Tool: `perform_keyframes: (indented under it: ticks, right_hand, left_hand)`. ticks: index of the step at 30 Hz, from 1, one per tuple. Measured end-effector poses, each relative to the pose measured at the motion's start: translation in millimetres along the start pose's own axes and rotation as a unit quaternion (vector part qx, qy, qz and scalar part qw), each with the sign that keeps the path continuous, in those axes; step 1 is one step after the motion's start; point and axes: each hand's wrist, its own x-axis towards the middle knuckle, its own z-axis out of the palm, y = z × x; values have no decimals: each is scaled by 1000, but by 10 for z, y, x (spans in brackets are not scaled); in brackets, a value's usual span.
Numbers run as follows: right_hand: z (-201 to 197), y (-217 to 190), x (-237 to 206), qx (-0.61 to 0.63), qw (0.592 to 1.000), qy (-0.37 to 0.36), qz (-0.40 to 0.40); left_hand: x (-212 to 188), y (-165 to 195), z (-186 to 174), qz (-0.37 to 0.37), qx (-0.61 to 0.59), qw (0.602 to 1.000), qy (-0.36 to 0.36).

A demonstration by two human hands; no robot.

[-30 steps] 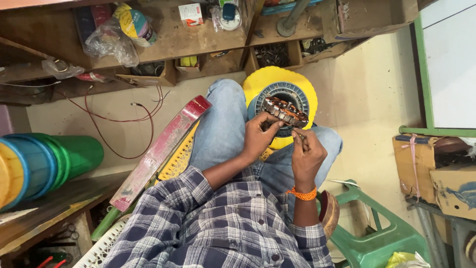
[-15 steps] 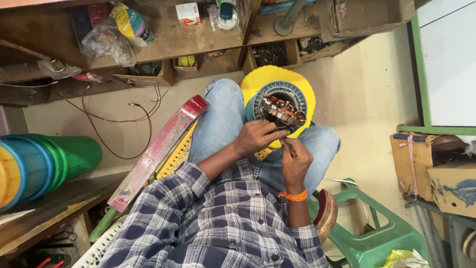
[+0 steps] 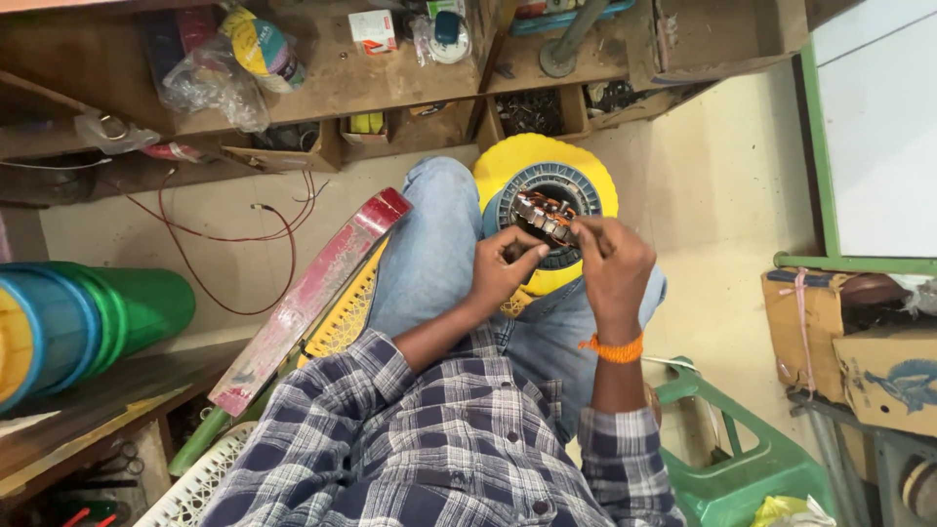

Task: The person sits with a yellow cylindrical electrical component on their lap and uses a pen-like tool to manipulate copper windings inside the stator. They repeatedly probe and adjust the internal coils while holding the component steady.

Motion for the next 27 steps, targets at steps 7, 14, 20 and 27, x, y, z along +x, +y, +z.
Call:
perform_keyframes:
  ticks: [7,14,20,27]
  right_hand:
    - [141,344,292,39,989,-34,141]
    - [-194,411,-21,130,976,-30,173]
    - [-140,140,-332,55,989,-20,135]
    - [67,106,-481,58,996,22,59]
  left_hand:
    - [50,-31,119,-47,-94,994,9]
    - [62,54,170,-61,-96,993,11]
    - [26,27,146,-64,-71,995,13]
    - [38,154,102,-41,-21,999,5]
